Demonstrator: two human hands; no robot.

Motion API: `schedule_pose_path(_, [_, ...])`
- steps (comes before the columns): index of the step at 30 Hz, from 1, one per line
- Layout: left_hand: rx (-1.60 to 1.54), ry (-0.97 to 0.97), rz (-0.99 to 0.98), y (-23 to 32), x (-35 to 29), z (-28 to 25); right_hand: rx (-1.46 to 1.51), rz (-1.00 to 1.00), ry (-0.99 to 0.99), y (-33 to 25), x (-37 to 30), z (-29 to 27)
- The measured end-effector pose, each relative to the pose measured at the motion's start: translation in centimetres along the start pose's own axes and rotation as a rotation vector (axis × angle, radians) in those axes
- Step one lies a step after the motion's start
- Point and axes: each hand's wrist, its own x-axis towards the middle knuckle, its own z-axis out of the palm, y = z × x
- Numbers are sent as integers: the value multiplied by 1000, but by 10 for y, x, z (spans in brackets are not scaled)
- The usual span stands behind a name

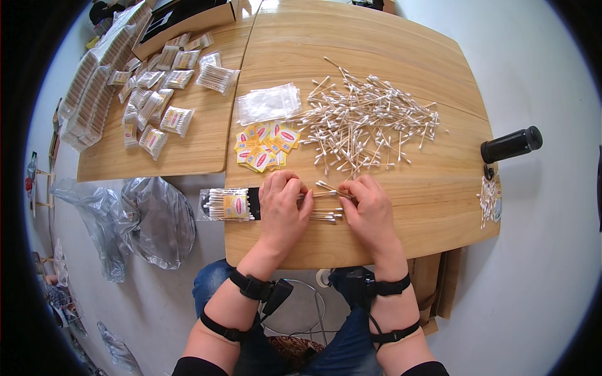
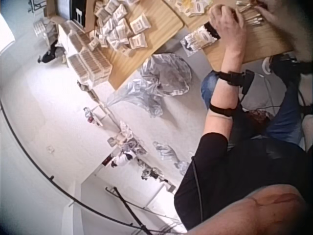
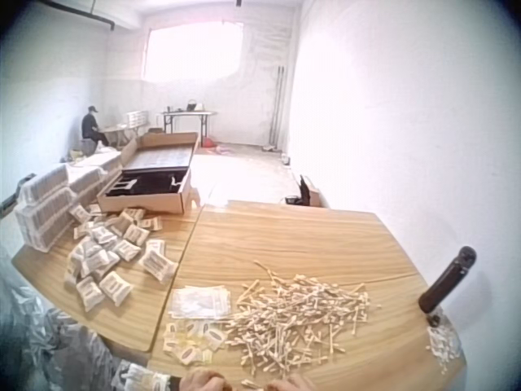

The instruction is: The recorder is organizing and packing cotton swabs into small plastic bags.

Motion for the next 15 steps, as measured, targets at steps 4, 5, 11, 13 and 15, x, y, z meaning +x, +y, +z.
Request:
schedule_pose_path(4, [-10, 9, 15, 1, 2, 1, -28, 1, 51, 10, -1, 3])
schedule_pose_path(5, [-9, 9, 15, 1, 2, 1, -3, 31, 61, 9, -1, 3])
schedule_pose_path(11, [-31, -73, 62, -6, -1, -3, -2, -5, 2, 8, -1, 3])
schedule_pose_path(13, [-101, -60, 59, -7, -3, -2, 26, -44, -57, 6, -3, 3])
schedule_pose_path(15, [-148, -33, 32, -3, -1, -2, 233, 131, -56, 2, -5, 3])
